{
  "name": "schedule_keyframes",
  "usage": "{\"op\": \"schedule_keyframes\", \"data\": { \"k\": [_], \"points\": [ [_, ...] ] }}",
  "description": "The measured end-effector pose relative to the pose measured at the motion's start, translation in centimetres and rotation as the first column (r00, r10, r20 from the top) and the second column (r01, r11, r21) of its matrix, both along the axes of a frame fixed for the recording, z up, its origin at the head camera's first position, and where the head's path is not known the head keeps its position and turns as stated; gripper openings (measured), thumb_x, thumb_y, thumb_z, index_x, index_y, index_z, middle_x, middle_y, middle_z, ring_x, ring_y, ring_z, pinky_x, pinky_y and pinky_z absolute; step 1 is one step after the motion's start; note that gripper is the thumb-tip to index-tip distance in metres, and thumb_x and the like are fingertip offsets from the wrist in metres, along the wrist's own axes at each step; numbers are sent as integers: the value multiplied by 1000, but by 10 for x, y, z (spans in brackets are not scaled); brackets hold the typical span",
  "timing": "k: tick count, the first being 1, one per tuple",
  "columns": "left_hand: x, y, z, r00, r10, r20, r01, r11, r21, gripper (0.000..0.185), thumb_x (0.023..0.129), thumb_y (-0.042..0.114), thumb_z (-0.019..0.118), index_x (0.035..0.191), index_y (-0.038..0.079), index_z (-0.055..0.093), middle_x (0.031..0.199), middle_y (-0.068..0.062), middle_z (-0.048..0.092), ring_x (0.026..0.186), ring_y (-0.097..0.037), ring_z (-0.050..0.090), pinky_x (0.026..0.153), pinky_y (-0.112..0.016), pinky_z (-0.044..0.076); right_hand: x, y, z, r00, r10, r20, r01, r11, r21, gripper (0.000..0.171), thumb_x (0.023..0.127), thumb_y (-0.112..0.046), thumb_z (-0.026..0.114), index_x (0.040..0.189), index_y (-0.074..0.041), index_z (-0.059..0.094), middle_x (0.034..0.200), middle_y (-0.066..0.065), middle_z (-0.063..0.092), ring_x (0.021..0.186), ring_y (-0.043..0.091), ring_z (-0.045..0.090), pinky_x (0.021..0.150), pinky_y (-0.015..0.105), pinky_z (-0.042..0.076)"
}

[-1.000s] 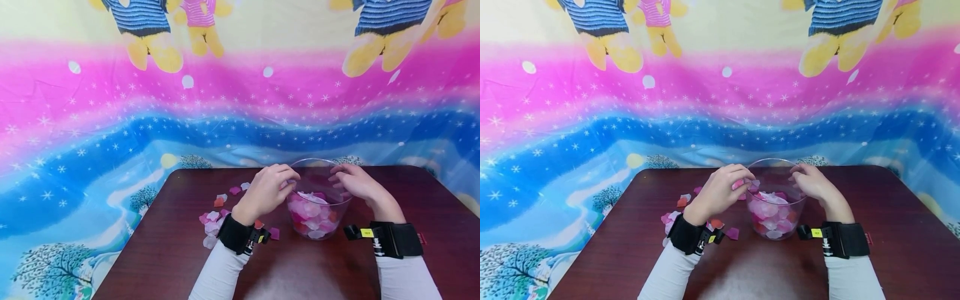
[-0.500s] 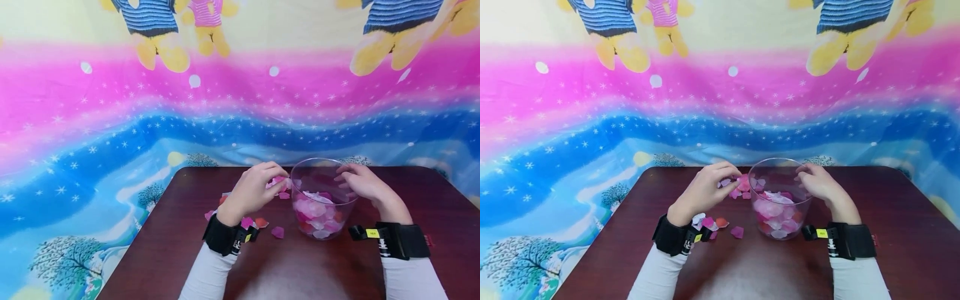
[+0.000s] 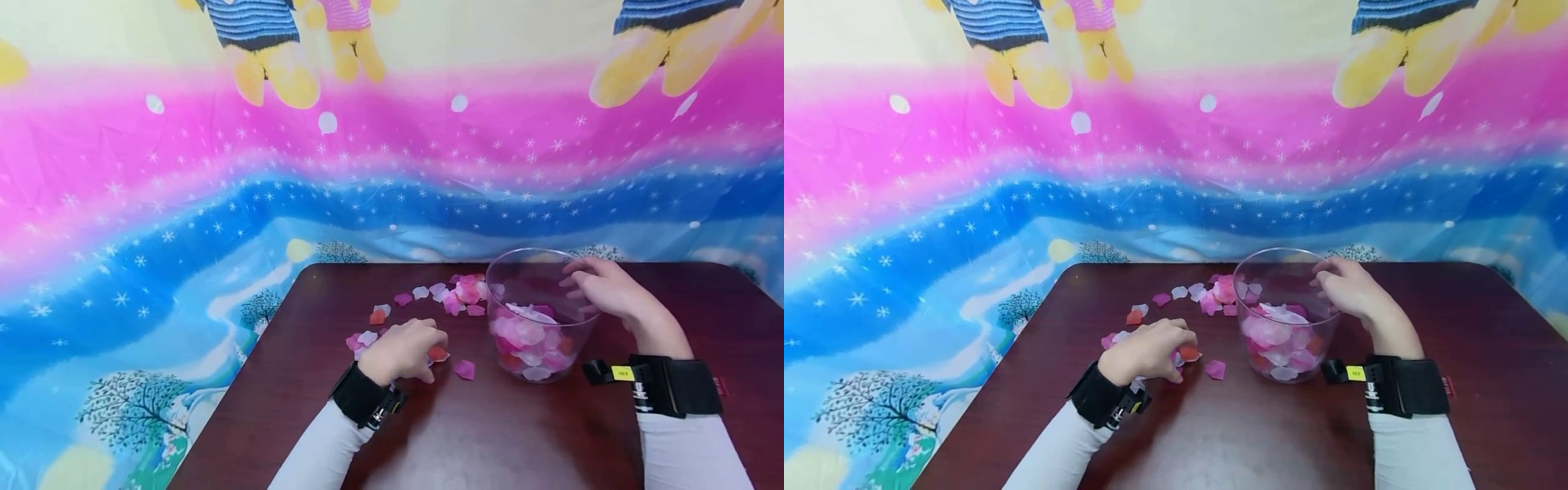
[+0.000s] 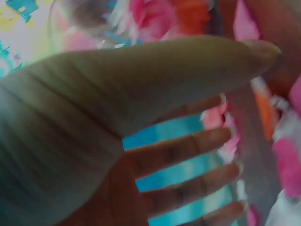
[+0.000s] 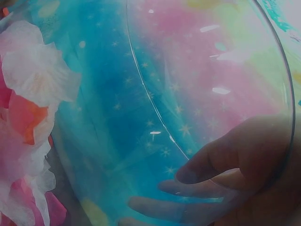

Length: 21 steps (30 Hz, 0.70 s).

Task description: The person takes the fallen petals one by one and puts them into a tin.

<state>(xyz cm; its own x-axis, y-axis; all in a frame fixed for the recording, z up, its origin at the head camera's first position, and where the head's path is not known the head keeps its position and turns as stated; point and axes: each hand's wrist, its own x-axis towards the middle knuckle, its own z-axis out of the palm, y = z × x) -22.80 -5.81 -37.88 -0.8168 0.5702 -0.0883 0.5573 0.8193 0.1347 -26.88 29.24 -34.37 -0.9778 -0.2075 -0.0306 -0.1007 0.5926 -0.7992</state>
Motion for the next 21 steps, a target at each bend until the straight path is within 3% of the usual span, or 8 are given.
{"op": "schedule_keyframes", "data": {
  "k": [5,9,13,21],
  "points": [
    [-6,9,-12,997,17,-81,-23,997,-70,41,75,29,92,111,20,75,95,4,62,84,-13,57,63,-27,50,0,2,1,1000,2,2,-2,1000,-6,49,111,-21,25,145,13,34,139,39,50,124,53,55,86,51,58],
    [-8,9,-18,995,28,-100,-32,999,-35,21,79,22,89,94,18,76,81,5,58,71,-11,53,58,-24,45,-1,0,1,1000,6,3,-6,1000,-4,49,111,-20,26,145,13,35,139,39,50,124,53,55,86,51,58],
    [-10,9,-22,995,30,-98,-30,1000,0,12,83,15,86,90,17,77,78,5,61,69,-11,54,59,-22,48,-1,-1,3,1000,8,0,-8,1000,-1,48,111,-20,26,145,13,36,138,39,51,123,53,56,86,51,59],
    [-18,7,-26,997,26,-74,-18,993,117,14,87,1,79,88,15,81,75,4,68,66,-7,56,62,-17,51,0,0,2,1000,0,3,0,1000,-6,48,110,-19,27,145,13,35,139,39,51,123,53,56,87,51,58]
  ]
}}
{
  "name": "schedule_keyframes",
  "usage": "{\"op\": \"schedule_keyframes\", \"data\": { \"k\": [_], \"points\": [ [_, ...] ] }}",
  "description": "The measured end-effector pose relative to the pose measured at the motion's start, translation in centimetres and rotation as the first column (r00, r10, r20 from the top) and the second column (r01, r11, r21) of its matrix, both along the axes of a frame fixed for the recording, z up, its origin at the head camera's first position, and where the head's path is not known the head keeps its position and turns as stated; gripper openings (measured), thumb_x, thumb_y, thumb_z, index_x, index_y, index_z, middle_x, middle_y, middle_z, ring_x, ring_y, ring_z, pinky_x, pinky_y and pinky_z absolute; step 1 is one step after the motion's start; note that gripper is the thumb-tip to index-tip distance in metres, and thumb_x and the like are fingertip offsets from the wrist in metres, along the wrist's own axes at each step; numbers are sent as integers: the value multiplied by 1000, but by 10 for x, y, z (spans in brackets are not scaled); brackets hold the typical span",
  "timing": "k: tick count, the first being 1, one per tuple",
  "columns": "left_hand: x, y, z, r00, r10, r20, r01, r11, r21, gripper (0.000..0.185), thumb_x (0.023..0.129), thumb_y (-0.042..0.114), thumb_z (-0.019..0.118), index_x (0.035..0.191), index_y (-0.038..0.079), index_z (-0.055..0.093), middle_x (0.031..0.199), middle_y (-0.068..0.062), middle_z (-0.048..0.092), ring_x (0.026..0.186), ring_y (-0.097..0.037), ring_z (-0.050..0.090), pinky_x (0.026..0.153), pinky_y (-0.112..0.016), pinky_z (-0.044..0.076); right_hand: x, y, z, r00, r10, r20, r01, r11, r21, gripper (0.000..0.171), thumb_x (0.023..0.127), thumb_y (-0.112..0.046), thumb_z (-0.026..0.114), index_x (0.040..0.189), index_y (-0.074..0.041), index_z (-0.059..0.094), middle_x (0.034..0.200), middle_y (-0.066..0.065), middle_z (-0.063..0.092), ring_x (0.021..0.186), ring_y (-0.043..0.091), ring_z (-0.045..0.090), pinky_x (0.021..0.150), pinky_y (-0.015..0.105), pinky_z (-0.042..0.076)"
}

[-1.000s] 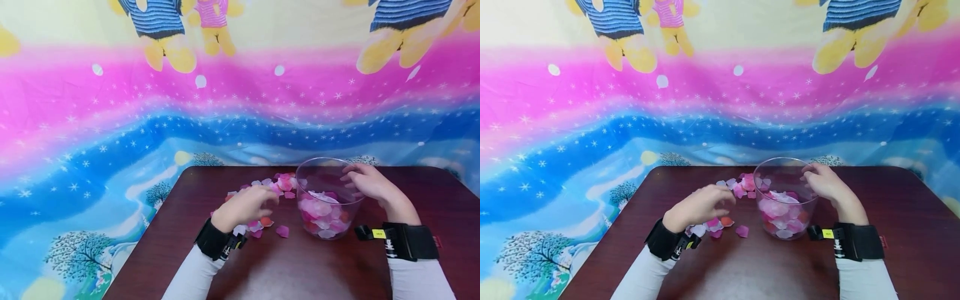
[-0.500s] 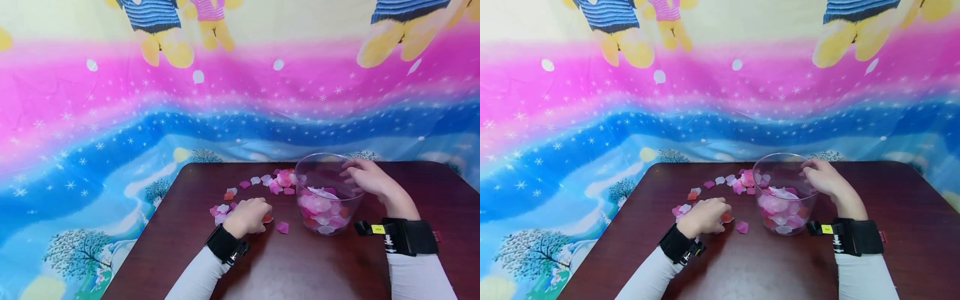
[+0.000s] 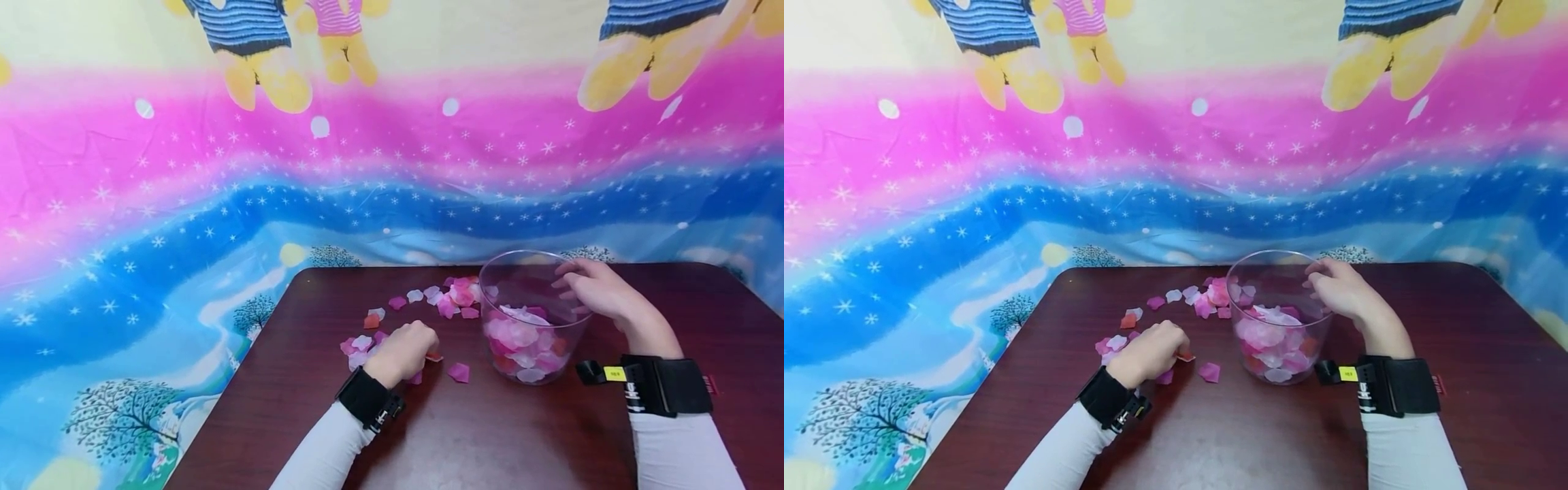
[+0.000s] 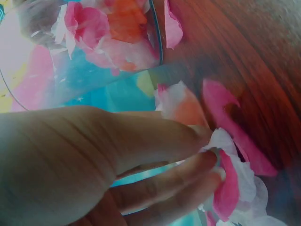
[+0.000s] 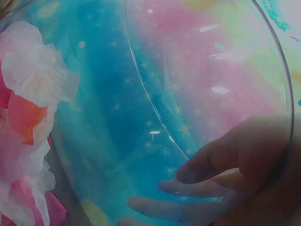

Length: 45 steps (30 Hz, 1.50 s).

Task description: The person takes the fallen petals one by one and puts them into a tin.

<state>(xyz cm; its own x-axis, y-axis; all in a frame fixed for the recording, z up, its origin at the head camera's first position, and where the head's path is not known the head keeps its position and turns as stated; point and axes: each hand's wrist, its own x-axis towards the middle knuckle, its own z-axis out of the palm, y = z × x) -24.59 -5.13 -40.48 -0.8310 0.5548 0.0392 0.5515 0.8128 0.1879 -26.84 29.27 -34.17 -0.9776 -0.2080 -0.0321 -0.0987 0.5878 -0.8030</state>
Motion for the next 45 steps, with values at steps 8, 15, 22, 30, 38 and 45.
{"op": "schedule_keyframes", "data": {
  "k": [8,15,22,30,38,45],
  "points": [
    [-10,-8,5,996,-82,-28,85,990,112,18,86,-5,76,76,10,80,55,8,54,56,-7,46,53,-16,43,1,3,0,1000,-6,1,6,1000,-8,48,110,-19,27,145,13,35,139,39,50,124,53,55,86,51,58],
    [-5,-16,43,984,-119,-132,141,976,167,16,91,-2,73,87,11,81,75,3,70,65,-8,53,60,-18,46,1,1,1,1000,-6,5,6,1000,-5,49,110,-21,29,146,12,36,139,37,51,124,52,56,87,51,58],
    [2,4,89,958,-128,-257,184,961,206,16,92,-1,72,88,12,78,81,2,67,75,-10,56,70,-21,49,-1,0,2,1000,-6,10,6,1000,-16,47,110,-19,28,144,13,36,139,38,51,124,52,55,86,49,59],
    [3,45,96,926,-164,-341,287,892,349,14,95,8,73,108,8,78,101,-1,71,93,-11,65,86,-16,53,-2,-1,0,1000,-13,20,14,1000,-23,47,110,-19,29,144,12,37,139,38,51,125,52,55,87,50,58],
    [0,62,80,895,-124,-428,256,929,267,21,96,18,74,117,15,77,113,3,72,110,-13,63,100,-22,49,-1,-2,1,999,-29,17,29,999,-25,47,110,-20,29,144,11,37,139,37,51,124,51,56,87,50,58],
    [-2,61,78,891,-120,-438,248,937,247,25,94,18,77,119,16,76,114,3,72,110,-13,63,100,-27,51,0,-1,2,1000,-25,16,25,999,-22,47,110,-20,29,145,11,37,139,36,52,125,51,55,89,52,58]
  ]
}}
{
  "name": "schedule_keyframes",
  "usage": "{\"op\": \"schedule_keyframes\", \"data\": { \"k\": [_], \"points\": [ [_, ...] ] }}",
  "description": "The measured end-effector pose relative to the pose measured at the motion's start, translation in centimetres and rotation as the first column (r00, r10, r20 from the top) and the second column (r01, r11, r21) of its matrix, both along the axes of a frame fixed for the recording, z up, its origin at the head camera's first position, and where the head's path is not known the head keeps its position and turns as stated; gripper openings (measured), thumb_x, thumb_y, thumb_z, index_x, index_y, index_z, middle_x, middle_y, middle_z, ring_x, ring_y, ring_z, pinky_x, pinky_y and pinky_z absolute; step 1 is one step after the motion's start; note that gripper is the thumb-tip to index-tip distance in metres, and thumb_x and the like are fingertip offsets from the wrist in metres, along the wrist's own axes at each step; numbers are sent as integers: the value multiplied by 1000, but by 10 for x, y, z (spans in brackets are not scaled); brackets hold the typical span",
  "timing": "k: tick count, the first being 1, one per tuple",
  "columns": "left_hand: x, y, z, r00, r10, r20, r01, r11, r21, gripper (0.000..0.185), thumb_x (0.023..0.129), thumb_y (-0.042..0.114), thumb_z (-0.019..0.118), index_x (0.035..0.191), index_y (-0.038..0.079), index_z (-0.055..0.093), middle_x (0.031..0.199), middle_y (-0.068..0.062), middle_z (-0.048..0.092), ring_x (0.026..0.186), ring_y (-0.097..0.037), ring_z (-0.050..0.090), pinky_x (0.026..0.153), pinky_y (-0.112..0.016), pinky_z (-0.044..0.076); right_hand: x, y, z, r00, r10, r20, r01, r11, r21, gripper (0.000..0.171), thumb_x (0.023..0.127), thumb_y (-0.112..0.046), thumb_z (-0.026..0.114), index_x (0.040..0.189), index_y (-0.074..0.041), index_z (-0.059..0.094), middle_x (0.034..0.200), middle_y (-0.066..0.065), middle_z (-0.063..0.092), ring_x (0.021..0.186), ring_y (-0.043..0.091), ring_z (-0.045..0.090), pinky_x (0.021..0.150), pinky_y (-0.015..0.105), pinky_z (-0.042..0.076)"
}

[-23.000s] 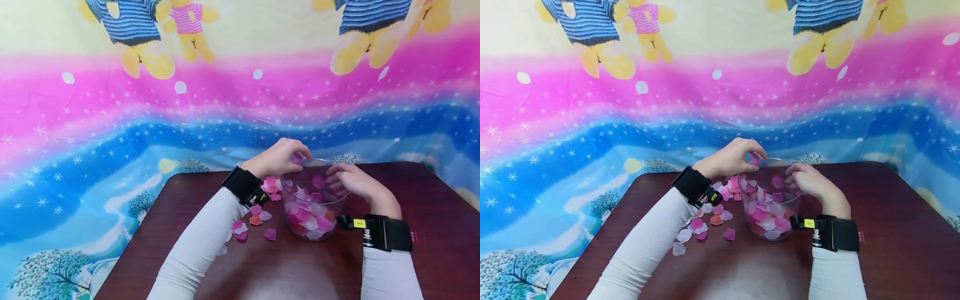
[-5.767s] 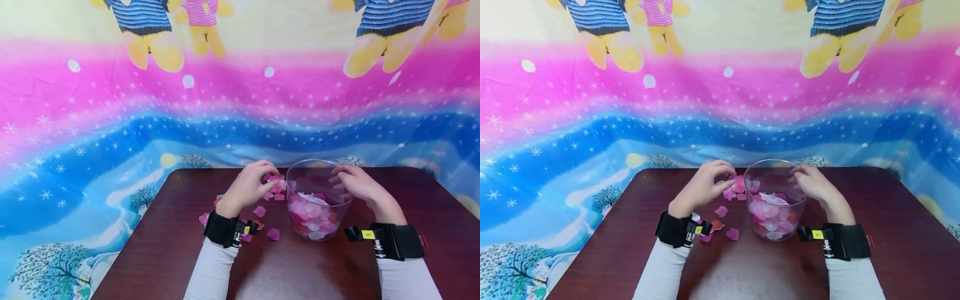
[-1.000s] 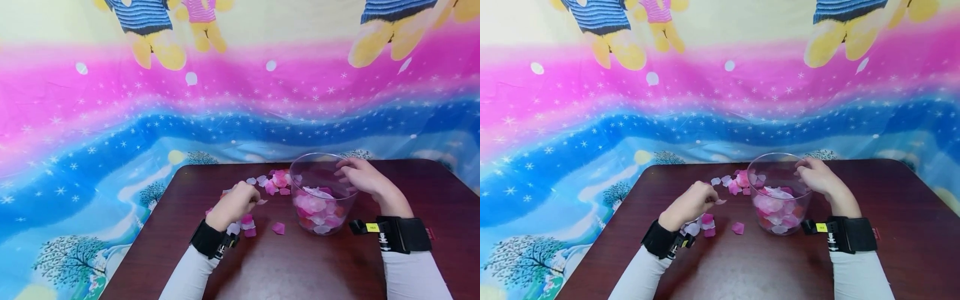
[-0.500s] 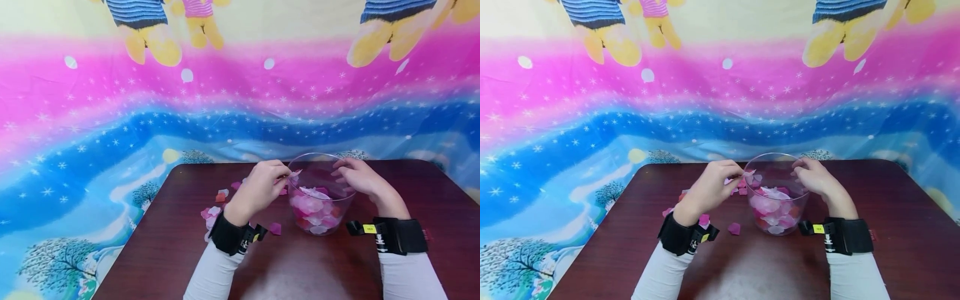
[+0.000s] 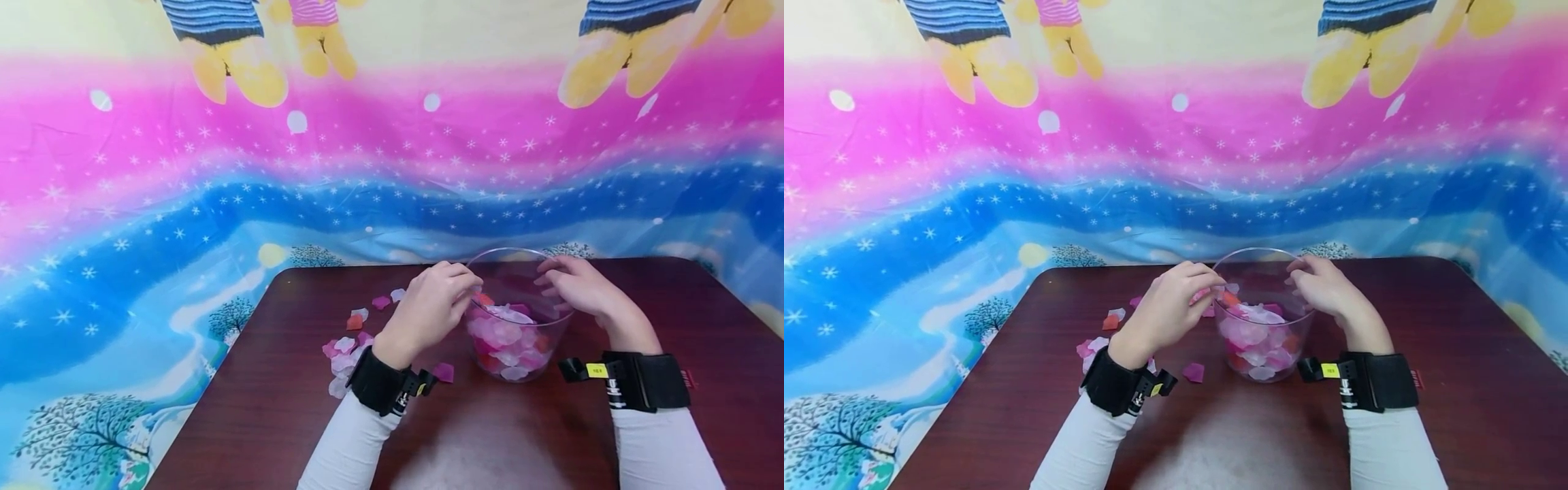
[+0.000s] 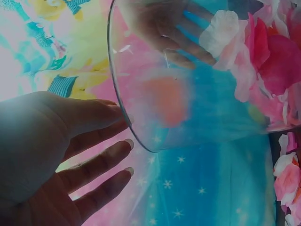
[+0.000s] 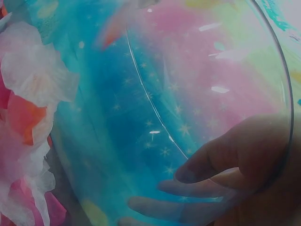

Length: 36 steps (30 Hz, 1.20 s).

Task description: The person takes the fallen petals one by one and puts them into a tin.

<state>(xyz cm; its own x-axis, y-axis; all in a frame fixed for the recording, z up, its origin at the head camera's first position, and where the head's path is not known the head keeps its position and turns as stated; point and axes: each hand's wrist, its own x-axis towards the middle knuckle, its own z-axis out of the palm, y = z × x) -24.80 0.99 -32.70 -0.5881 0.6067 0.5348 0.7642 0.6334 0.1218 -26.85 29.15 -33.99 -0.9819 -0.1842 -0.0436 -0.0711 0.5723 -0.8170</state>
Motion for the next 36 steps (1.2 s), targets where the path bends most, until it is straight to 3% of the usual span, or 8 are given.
{"op": "schedule_keyframes", "data": {
  "k": [9,13,17,20,22,29,32,36],
  "points": [
    [-5,-21,11,1000,12,11,-13,996,94,18,95,17,75,112,14,77,112,3,73,109,-15,65,92,-30,55,0,-1,2,1000,6,0,-6,1000,4,48,110,-20,29,145,12,36,140,37,51,126,52,55,89,52,58],
    [-14,-44,13,994,82,69,-92,985,145,18,96,17,74,113,14,77,113,3,72,107,-15,65,89,-32,55,0,-1,3,1000,5,1,-5,1000,5,48,110,-20,28,146,12,36,140,37,51,126,52,55,89,52,58],
    [-26,-73,9,968,181,173,-203,971,124,23,96,20,74,118,16,75,119,2,72,110,-19,66,92,-38,54,1,-1,2,1000,1,3,-1,1000,12,48,110,-21,28,146,11,36,140,37,50,126,51,55,88,51,58],
    [-35,-98,2,930,238,280,-274,957,98,28,95,21,75,123,15,73,123,-2,70,114,-25,65,94,-43,53,1,-1,1,1000,2,0,-2,1000,18,48,110,-21,28,145,11,36,140,36,51,125,51,55,88,51,58],
    [-42,-117,-5,895,272,353,-322,942,92,32,94,21,75,125,12,71,126,-6,68,115,-29,64,95,-46,52,2,-1,0,1000,4,-3,-4,1000,21,48,110,-21,28,145,12,36,140,37,51,125,51,55,88,51,58],
    [-60,-159,-39,739,362,568,-448,894,14,39,92,17,77,128,5,66,132,-18,63,125,-37,57,103,-51,48,2,1,-1,1000,10,-14,-10,1000,25,48,111,-20,28,144,12,37,140,37,51,124,52,56,87,50,58],
    [-65,-162,-53,700,357,618,-448,894,-9,41,91,14,76,129,4,65,136,-21,60,130,-39,53,106,-53,45,2,1,-2,1000,10,-18,-9,1000,26,47,111,-21,28,144,12,38,139,37,51,124,52,56,86,50,59],
    [-70,-158,-66,662,379,647,-443,894,-71,49,91,15,77,135,3,62,141,-21,55,132,-39,49,108,-55,43,2,-1,-2,1000,13,-25,-12,1000,21,47,111,-20,29,143,12,38,139,37,51,123,52,56,85,50,59]
  ]
}}
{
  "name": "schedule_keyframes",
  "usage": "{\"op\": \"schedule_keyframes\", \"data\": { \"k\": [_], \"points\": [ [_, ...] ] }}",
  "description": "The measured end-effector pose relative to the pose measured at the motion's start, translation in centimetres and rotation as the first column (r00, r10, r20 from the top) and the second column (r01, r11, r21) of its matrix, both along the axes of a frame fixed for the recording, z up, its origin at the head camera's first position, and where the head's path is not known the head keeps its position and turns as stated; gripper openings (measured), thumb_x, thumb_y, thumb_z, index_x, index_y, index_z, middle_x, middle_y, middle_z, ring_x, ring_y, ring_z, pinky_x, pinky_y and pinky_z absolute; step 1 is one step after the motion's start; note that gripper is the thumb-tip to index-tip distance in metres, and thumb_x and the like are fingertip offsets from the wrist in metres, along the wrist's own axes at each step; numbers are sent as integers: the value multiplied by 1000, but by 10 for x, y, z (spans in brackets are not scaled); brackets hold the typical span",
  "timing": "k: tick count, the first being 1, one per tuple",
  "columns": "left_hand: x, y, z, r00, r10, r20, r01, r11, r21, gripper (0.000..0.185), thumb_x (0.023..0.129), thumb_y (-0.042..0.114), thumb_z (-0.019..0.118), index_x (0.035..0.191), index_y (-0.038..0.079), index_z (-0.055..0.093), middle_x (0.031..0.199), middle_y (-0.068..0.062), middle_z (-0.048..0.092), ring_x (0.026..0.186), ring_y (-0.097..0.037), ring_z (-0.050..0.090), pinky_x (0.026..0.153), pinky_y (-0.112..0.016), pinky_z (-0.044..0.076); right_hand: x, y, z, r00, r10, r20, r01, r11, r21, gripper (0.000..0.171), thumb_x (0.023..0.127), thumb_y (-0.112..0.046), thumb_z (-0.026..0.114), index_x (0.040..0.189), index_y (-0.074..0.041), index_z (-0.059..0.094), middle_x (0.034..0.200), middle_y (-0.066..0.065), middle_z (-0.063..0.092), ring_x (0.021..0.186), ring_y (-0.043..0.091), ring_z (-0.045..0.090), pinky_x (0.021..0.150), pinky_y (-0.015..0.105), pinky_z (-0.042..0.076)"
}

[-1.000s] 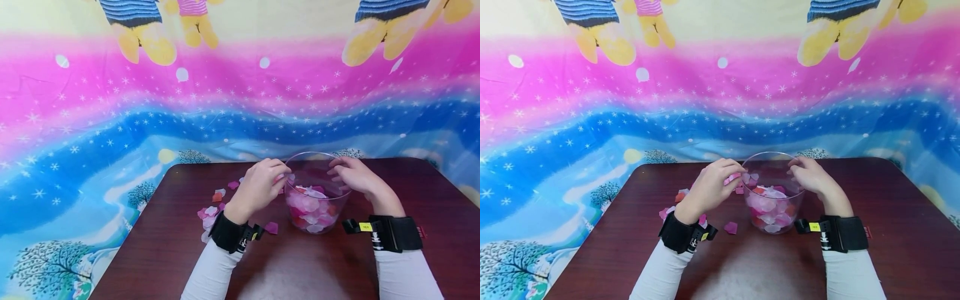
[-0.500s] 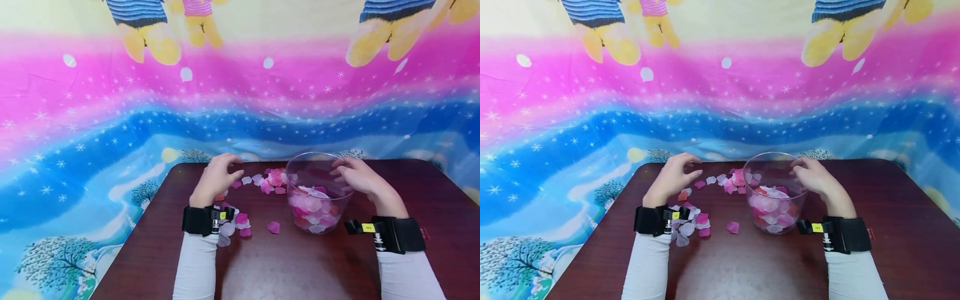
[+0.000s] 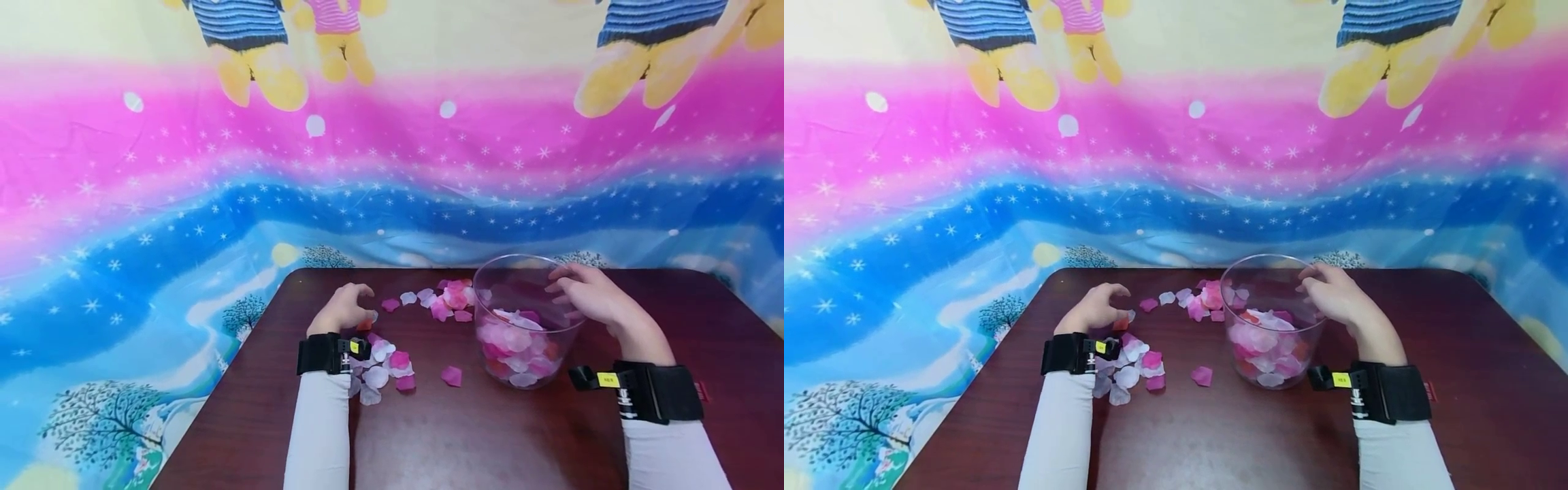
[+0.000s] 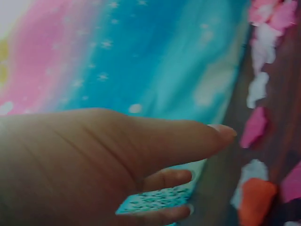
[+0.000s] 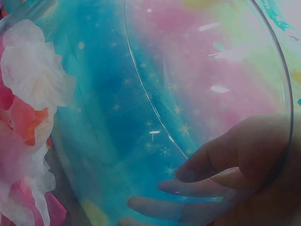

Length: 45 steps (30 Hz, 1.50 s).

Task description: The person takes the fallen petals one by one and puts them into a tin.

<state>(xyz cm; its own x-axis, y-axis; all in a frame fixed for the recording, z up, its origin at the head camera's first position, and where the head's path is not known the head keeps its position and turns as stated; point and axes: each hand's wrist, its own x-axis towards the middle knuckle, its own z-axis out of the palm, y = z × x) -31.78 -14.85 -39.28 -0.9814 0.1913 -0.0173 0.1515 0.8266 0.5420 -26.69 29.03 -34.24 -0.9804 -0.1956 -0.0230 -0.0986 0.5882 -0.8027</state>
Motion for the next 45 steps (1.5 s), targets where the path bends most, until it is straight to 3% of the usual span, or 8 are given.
{"op": "schedule_keyframes", "data": {
  "k": [6,14,23,31,37,45],
  "points": [
    [-3,8,-15,995,18,97,-9,996,-87,59,89,17,79,143,6,57,143,-20,55,128,-36,53,105,-55,46,1,0,-1,1000,3,-2,-3,1000,-12,47,110,-19,28,143,12,38,139,38,51,123,53,56,85,49,59],
    [-1,8,-17,986,48,158,-47,999,-10,40,85,-9,68,122,5,69,113,-15,66,96,-30,60,83,-43,57,1,0,-1,1000,3,-3,-3,1000,-9,47,111,-21,29,143,12,38,139,37,52,123,52,57,86,51,59],
    [-1,9,-16,987,41,155,-35,998,-43,8,89,2,73,94,7,77,96,-8,67,81,-25,60,70,-37,55,1,0,1,1000,6,-2,-6,1000,-16,46,110,-19,28,143,12,38,138,38,51,124,53,56,88,52,58],
    [1,10,-16,985,41,167,-37,999,-27,10,89,-2,73,85,7,76,88,-7,68,76,-25,64,70,-38,58,0,0,0,1000,2,0,-2,1000,-15,47,110,-20,29,143,12,38,139,37,52,123,52,57,87,51,58],
    [5,8,-5,992,36,122,-34,999,-18,3,87,4,78,86,7,78,89,-6,68,80,-24,61,69,-36,55,0,0,0,1000,6,1,-6,1000,-14,47,110,-20,28,143,12,38,138,37,52,123,52,57,86,50,59],
    [7,9,21,999,-14,-36,16,999,50,5,87,1,77,89,5,78,87,-5,72,79,-20,62,72,-35,54,0,1,-1,1000,2,-4,-2,1000,-5,46,111,-20,28,143,12,39,138,37,52,122,52,57,84,48,59]
  ]
}}
